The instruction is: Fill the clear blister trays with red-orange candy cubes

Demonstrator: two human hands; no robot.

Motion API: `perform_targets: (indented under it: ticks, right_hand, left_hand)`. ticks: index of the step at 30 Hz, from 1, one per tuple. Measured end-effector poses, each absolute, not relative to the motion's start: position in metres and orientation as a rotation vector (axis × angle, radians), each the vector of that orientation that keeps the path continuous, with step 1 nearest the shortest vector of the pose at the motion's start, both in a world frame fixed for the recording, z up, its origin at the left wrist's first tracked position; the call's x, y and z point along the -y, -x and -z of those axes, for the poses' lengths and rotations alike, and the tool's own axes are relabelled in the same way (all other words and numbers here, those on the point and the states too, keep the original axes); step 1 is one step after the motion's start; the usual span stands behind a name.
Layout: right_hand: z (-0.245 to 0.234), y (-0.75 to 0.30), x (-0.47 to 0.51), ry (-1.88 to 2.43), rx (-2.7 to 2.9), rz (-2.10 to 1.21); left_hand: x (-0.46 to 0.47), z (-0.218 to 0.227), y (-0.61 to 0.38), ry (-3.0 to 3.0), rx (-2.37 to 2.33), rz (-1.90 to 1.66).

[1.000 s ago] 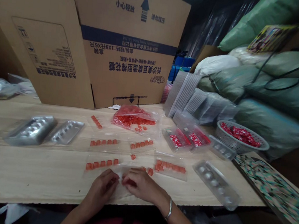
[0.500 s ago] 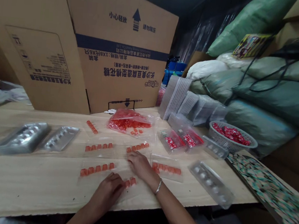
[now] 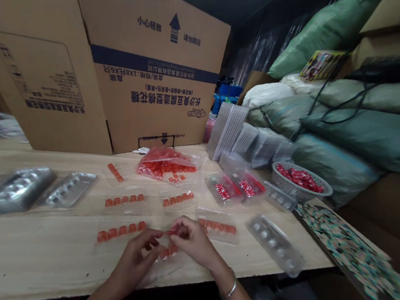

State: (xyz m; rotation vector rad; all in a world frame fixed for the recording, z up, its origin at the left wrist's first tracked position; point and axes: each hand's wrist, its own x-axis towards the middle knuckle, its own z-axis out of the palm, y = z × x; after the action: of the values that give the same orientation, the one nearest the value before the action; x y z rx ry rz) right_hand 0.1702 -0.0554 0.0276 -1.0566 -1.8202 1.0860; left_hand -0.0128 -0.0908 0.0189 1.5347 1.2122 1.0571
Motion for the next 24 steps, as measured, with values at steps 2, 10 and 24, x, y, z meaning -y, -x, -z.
perform_targets:
  ticks: [2,10,24]
  right_hand:
    - [-0.031,-0.16,0.064,0.983,1.818,-1.139]
    - [-0.028,-0.138,0.071,0.813,1.673,-1.355]
    - [-0.032,-0.138,0.072,0.659,1.856,-1.07]
  left_hand:
    - [0.09,-0.022,0.015,-1.319,-1.191,-1.091]
    - [0.092,-0.042,0.029,-0.662,-1.132,-1.027]
    - [0.094,-0.053,0.031,-0.475,-1.001,-0.997]
